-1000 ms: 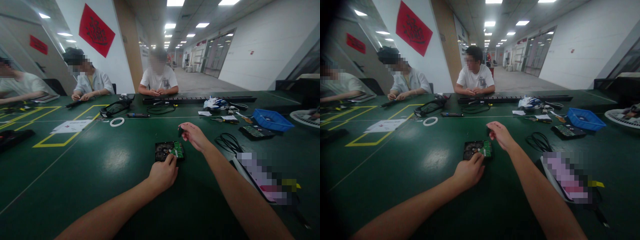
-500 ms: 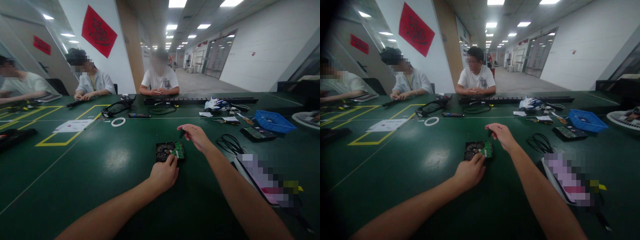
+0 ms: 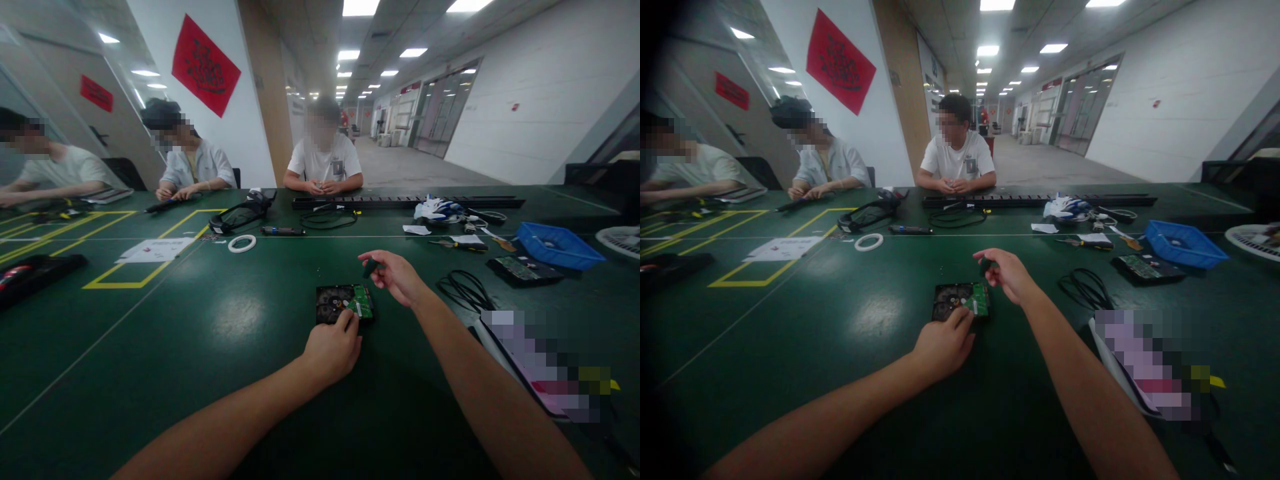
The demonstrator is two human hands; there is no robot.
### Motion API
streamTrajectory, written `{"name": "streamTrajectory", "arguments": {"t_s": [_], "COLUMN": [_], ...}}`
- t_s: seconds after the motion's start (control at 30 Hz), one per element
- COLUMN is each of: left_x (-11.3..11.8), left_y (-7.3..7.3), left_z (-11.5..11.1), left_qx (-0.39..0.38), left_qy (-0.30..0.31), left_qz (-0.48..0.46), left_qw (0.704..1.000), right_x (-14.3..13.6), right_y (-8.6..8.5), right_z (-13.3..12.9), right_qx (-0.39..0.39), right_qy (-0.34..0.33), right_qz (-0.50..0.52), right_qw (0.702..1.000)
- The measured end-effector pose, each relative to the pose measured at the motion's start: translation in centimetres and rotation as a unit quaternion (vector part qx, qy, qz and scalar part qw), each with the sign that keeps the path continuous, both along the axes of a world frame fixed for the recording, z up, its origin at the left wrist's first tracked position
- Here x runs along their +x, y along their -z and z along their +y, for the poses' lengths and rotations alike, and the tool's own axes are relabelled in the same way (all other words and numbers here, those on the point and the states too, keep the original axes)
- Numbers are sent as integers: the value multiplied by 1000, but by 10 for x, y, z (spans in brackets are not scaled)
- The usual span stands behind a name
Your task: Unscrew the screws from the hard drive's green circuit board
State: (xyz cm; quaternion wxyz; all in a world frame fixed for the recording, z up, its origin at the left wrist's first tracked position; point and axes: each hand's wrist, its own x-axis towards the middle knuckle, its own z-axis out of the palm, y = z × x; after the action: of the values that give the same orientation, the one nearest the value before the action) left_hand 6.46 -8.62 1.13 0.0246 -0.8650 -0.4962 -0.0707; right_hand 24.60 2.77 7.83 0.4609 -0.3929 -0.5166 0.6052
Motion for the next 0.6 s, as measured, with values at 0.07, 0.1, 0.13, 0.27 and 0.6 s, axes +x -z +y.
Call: {"name": "streamTrajectory", "arguments": {"t_s": [0.07, 0.1, 0.13, 0.27, 0.6], "left_x": [0, 1, 0, 0, -1], "left_y": [0, -1, -1, -4, -5], "left_z": [0, 0, 0, 0, -2], "left_qx": [-3, -4, -6, -12, 4], "left_qy": [-1, -1, -1, 0, 7], "left_qz": [-3, -4, -5, -1, 4], "left_qw": [1000, 1000, 1000, 1000, 1000], "right_x": [-1, -2, -3, -7, -2], "right_y": [-1, -2, -2, -2, 3], "right_z": [-1, -2, -3, -3, 3], "right_qx": [-10, -16, -22, -44, 9], "right_qy": [-8, -11, -15, -17, 20], "right_qz": [4, 8, 14, 41, 13], "right_qw": [1000, 1000, 1000, 998, 1000]}}
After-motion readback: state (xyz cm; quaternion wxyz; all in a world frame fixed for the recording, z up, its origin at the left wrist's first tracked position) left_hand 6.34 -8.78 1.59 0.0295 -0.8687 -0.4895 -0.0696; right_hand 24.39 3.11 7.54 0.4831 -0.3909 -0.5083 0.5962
